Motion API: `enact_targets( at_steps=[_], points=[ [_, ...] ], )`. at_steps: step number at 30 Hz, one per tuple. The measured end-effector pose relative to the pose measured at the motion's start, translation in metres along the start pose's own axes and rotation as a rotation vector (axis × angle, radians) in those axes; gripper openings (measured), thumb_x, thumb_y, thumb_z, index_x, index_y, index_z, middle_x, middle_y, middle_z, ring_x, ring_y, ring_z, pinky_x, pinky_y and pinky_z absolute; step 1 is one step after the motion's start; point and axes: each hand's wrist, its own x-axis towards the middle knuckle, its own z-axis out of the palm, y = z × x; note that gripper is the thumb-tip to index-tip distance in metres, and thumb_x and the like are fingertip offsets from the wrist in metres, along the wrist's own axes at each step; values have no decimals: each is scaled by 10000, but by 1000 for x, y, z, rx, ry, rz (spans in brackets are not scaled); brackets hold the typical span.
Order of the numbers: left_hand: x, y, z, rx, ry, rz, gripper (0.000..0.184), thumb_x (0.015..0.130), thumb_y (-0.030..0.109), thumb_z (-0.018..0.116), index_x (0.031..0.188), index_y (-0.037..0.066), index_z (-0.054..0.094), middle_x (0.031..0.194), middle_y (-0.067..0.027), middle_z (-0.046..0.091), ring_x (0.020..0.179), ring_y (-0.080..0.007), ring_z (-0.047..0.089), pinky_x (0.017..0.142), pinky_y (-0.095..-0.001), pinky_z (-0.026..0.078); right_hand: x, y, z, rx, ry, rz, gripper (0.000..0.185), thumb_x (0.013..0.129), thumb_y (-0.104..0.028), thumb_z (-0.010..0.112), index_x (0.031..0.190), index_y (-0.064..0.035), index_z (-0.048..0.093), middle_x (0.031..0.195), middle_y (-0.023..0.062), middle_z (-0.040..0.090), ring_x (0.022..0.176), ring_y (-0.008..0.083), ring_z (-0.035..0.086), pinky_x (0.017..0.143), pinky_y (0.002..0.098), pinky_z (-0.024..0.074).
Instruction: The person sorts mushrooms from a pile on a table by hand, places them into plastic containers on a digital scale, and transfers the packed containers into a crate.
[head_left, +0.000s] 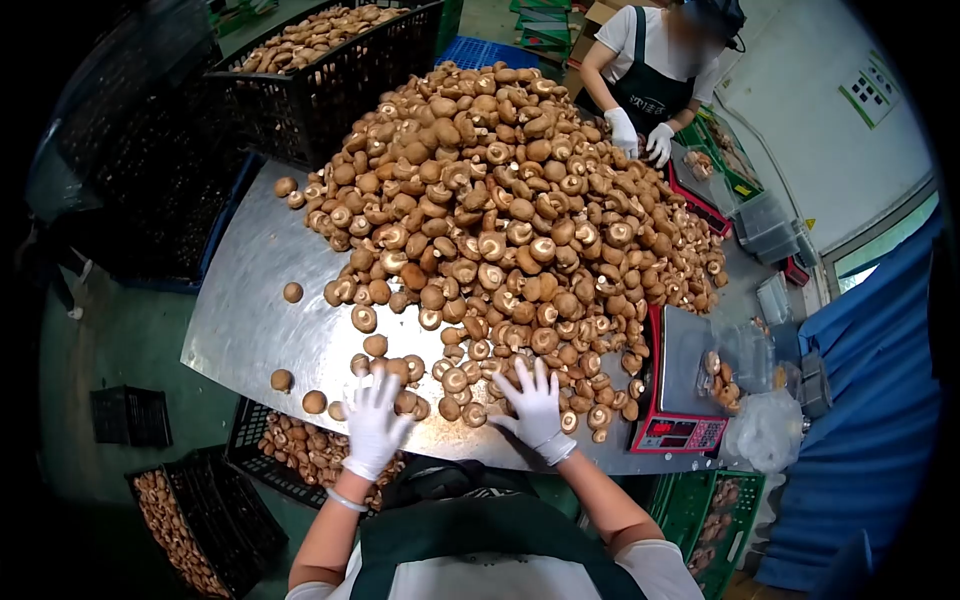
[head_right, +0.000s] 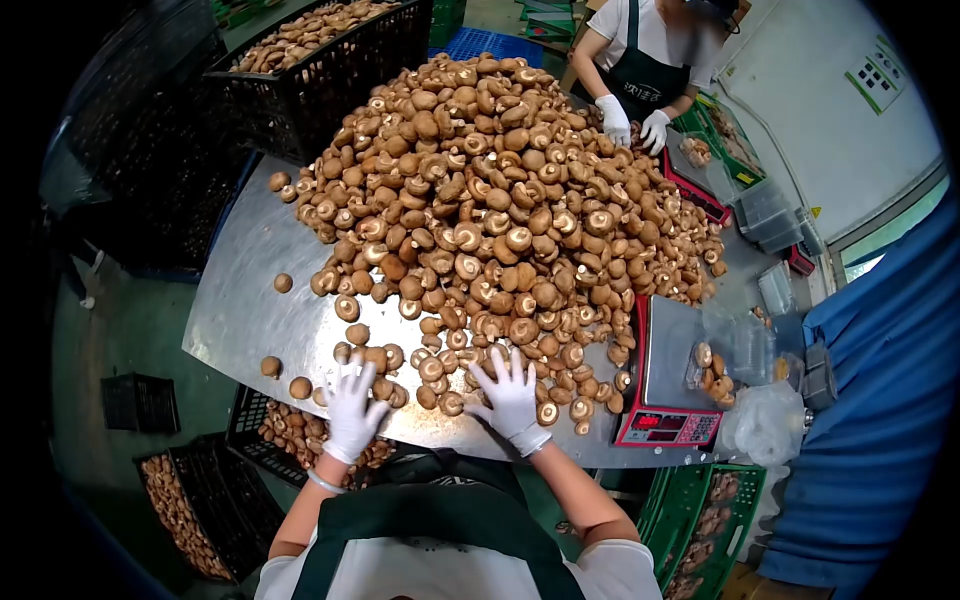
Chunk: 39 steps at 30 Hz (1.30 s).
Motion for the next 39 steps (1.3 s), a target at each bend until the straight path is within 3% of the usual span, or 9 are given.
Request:
enact_targets(
  at_steps=[7, 12, 17, 19, 27, 28, 30, 35, 39],
  points=[
    [-10, 20, 30, 45, -5, 492, 368, 838, 307, 647, 1172, 153, 617, 1282, -65, 531, 1254, -289, 441, 1046, -541, 288, 8, -22, 10, -8, -68, -100, 636, 681, -530, 734, 1218, -213, 610, 1406, 145, 427, 1279, 382, 404, 1027, 611, 282],
    [-28, -9, 22, 20, 90, 534, 362, 751, 105, 632, 1108, 165, 636, 1181, -44, 573, 1097, -258, 529, 898, -393, 440, 49, -48, 4, 475, 18, -207, 474, 804, -300, 681, 1214, -80, 593, 1266, 111, 554, 1212, 342, 482, 976, 428, 422],
    [-52, -16, 17, 41, 96, 471, 357, 752, 112, 603, 1105, 160, 631, 1179, -25, 575, 1094, -248, 524, 860, -377, 446, 97, -99, 47, 413, -28, -406, 468, 808, -170, 635, 1264, -144, 535, 1321, 157, 492, 1162, 327, 520, 938, 418, 450],
    [-62, -18, 13, 34, 99, 378, 382, 719, 83, 627, 1097, 143, 631, 1176, -44, 574, 1090, -257, 527, 865, -385, 439, 100, -108, 69, 71, -98, -528, 429, 793, -171, 607, 1217, -178, 545, 1319, 152, 477, 1102, 292, 545, 868, 410, 465],
    [-91, -47, -7, -30, 252, -72, 232, 781, 156, 669, 1006, 98, 662, 1169, -110, 572, 1107, -319, 514, 957, -446, 379, 85, -118, 58, 183, -182, -604, 423, 754, -266, 689, 1152, -193, 567, 1265, 115, 493, 1084, 269, 524, 870, 425, 424],
    [-88, -51, -7, -35, 308, -97, 227, 784, 147, 667, 1004, 91, 660, 1177, -107, 570, 1113, -316, 509, 963, -447, 372, 86, -127, 54, 146, -70, -646, 449, 716, -267, 724, 1130, -199, 565, 1126, 72, 519, 1000, 245, 540, 807, 381, 442],
    [-73, -62, -6, -33, 386, -125, 226, 790, 141, 663, 1009, 85, 658, 1197, -108, 566, 1130, -317, 501, 968, -448, 366, 90, -138, 48, 313, -250, -650, 447, 737, -272, 716, 1146, -184, 559, 1125, 61, 524, 975, 259, 544, 782, 381, 464],
    [1, -68, -32, -155, 542, -174, 294, 792, 113, 682, 1070, 34, 631, 1260, -165, 532, 1164, -355, 480, 996, -447, 371, 115, -117, 16, 999, -178, -157, 192, 862, -219, 659, 997, -82, 645, 916, 104, 630, 878, 263, 623, 796, 330, 493],
    [71, -74, -25, -204, 437, -218, 495, 795, 155, 681, 1244, 12, 531, 1327, -197, 489, 1236, -401, 427, 1021, -464, 361, 177, -66, 10, 709, 123, -143, 179, 831, -77, 602, 1000, -71, 657, 930, 104, 629, 806, 273, 634, 710, 320, 524]
  ],
)
